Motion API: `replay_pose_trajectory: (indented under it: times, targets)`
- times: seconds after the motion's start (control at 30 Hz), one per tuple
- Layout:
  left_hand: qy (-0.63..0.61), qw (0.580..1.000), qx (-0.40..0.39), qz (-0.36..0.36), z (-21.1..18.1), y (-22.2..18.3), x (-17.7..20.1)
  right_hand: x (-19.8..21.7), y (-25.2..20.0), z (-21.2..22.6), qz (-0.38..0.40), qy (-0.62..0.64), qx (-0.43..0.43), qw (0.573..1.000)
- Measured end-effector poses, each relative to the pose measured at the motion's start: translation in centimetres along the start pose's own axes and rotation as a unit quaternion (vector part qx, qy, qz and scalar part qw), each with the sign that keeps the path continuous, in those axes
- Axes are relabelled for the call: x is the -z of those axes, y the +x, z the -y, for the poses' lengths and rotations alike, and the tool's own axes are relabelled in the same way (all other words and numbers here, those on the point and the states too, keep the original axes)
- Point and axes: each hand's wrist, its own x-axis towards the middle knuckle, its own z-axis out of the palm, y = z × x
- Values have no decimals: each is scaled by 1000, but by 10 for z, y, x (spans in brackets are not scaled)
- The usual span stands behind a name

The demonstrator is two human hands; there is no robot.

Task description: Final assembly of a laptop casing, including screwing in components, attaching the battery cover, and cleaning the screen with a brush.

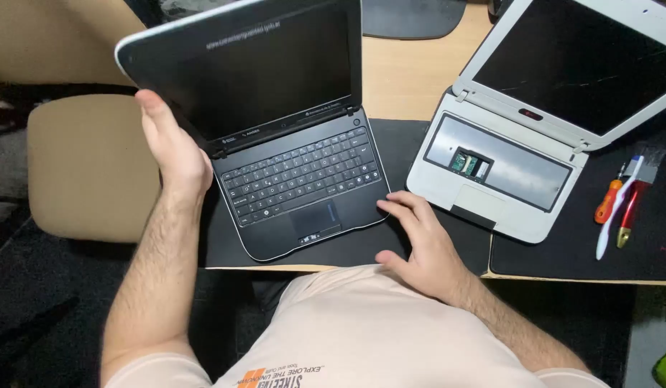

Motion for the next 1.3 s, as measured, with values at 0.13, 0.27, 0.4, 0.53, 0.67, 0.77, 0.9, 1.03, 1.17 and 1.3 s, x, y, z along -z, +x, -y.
replay_pose_trajectory:
  times: [0.13,0.27,0.4,0.53,0.67,0.77,0.9,1.03,1.17,1.3]
  targets:
    - [-45,999,0,10,-2,15,-22,-23,1,-21,-94,-189,118,970]
    - [-77,997,29,-9,4,31,-35,-17,10,-27,-173,-181,173,953]
    - [-106,989,86,-53,26,39,-42,-10,11,-30,-179,-200,197,943]
    - [-90,991,-20,-95,29,20,-44,12,17,-18,-132,-201,180,954]
    - [53,981,-134,-130,20,-48,-53,5,45,-10,-142,-115,186,965]
    - [186,958,-208,62,-15,-106,-71,-11,78,11,-120,-178,212,953]
    - [416,825,-179,338,-13,-166,-80,-45,107,6,-23,-337,237,911]
    - [525,763,-194,323,-28,-162,-55,-30,106,-1,-35,-372,241,896]
    - [570,758,-96,302,-44,-151,-20,4,92,-22,-49,-365,150,917]
    - [544,812,-80,196,-31,-155,-2,25,65,-42,-174,-161,201,951]
